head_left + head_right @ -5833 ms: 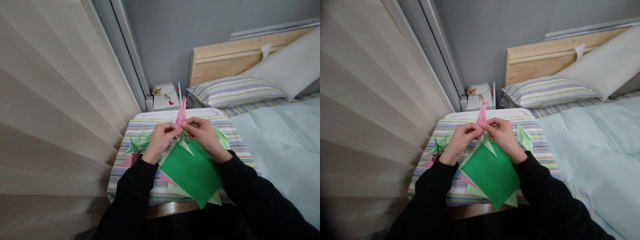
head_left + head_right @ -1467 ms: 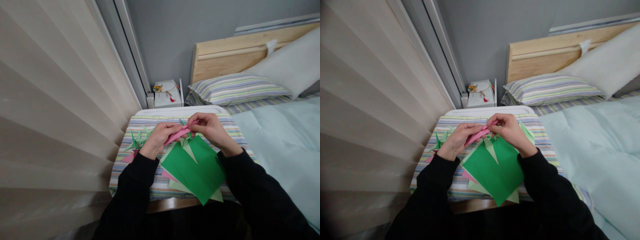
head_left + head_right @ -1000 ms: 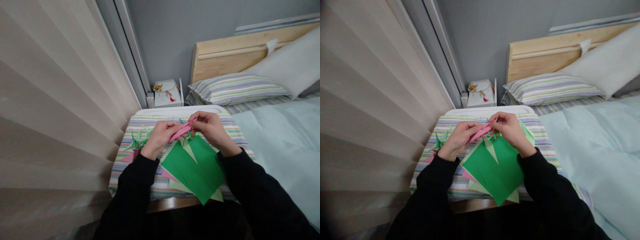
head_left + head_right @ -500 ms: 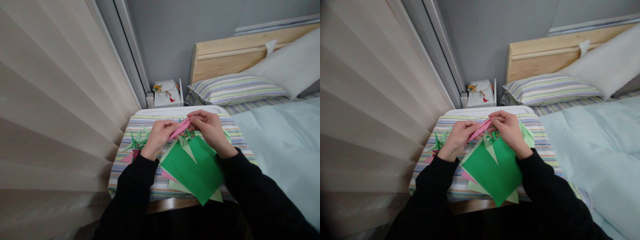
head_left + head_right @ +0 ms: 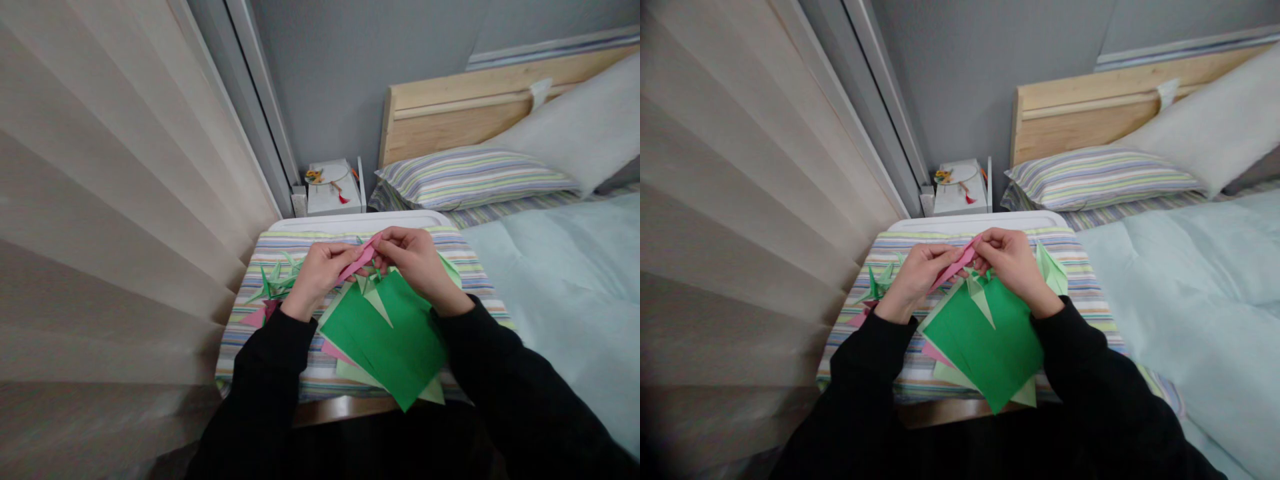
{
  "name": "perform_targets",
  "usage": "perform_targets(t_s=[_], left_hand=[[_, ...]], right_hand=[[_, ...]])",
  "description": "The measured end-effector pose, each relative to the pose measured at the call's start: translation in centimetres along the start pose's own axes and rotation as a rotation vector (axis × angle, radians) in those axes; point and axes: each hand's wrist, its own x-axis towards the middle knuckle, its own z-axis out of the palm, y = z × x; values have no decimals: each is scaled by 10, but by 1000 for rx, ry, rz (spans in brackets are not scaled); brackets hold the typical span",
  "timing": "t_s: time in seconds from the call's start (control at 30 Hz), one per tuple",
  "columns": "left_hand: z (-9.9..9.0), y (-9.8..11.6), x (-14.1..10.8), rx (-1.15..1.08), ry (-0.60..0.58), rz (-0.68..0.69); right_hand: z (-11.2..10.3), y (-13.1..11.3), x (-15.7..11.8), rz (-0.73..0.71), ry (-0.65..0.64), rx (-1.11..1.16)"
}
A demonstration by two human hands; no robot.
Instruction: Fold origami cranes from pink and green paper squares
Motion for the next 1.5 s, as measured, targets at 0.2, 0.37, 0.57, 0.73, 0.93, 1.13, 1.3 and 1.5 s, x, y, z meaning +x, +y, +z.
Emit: perform_targets(t_s=[0.2, 0.37, 0.57, 0.73, 0.93, 1.13, 1.3, 1.5], left_hand=[[-1, -3, 1, 9, 41, 26], [1, -1, 0, 0, 57, 49], [1, 1, -1, -69, 26, 31], [2, 2, -2, -111, -23, 16], [5, 4, -3, -134, -53, 6], [6, 2, -3, -129, -42, 2], [5, 1, -2, -64, -23, 33], [4, 1, -2, -3, 25, 60]], right_hand=[[2, 0, 1, 12, 12, -26], [5, 1, 0, 9, 4, 14], [5, 2, -2, -12, -34, 1], [5, 3, -2, -42, 9, -55], [7, 3, -2, -48, 9, -93], [7, 5, -2, -62, 27, -136], [9, 5, -3, -65, 49, -147], [12, 3, -5, -6, 11, -70]])
